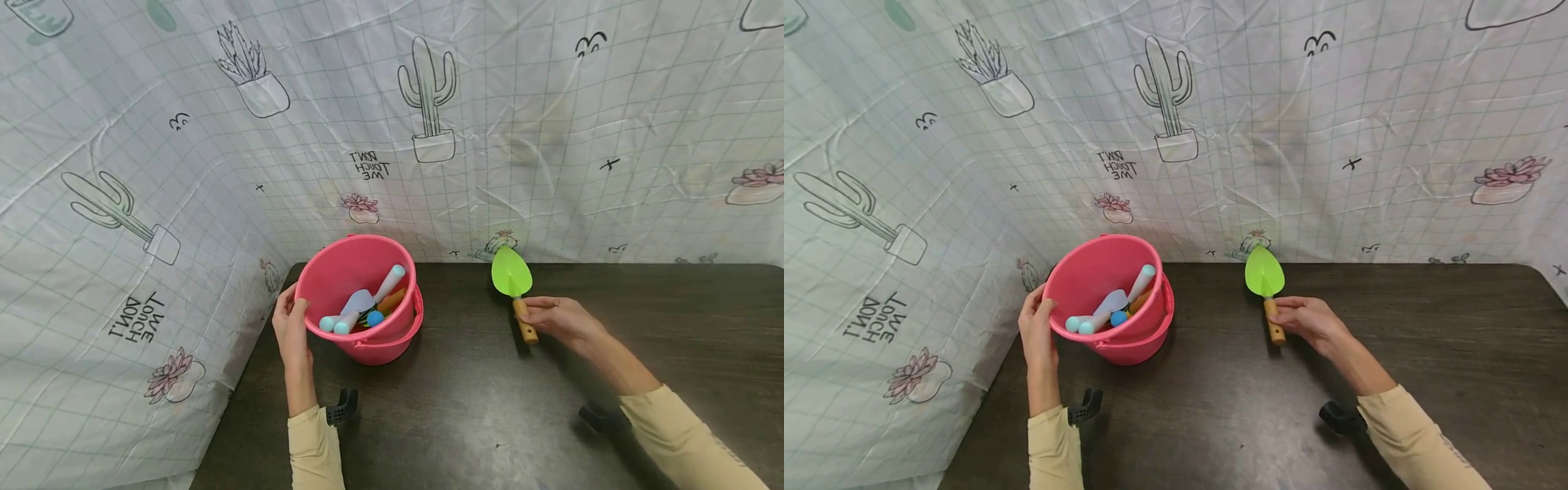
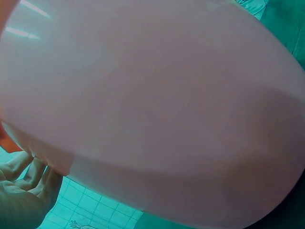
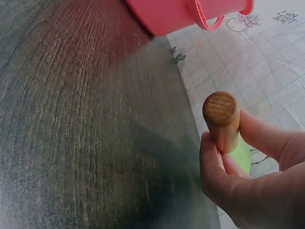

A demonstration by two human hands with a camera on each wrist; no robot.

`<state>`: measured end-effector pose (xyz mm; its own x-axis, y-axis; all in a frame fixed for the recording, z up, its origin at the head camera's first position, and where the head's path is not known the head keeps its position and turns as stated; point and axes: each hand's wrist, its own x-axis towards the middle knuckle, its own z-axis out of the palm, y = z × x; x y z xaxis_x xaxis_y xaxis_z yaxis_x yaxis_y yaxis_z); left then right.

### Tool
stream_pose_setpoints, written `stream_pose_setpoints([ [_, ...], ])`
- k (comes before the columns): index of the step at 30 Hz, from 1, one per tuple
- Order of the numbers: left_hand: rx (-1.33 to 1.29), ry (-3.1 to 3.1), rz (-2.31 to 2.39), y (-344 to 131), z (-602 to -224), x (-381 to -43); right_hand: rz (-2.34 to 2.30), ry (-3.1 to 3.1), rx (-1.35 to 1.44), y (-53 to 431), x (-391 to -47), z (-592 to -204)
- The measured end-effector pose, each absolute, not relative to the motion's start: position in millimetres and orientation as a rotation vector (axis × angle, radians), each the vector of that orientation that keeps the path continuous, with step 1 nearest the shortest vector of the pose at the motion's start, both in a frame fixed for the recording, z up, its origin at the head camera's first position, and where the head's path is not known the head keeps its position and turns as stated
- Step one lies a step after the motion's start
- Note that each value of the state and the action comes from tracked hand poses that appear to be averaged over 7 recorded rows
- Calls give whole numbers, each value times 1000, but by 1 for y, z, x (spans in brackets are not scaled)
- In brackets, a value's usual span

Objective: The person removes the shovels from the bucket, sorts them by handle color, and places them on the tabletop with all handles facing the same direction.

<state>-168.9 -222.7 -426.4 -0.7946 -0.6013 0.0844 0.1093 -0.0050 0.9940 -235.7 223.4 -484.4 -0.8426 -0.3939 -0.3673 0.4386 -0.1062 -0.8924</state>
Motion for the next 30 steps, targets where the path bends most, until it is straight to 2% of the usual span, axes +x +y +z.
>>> stream_pose_setpoints([
  [30, 474, -1784, -1846, -229, -432, -170, -1826, 1914, 71, 209, -230, -494],
])
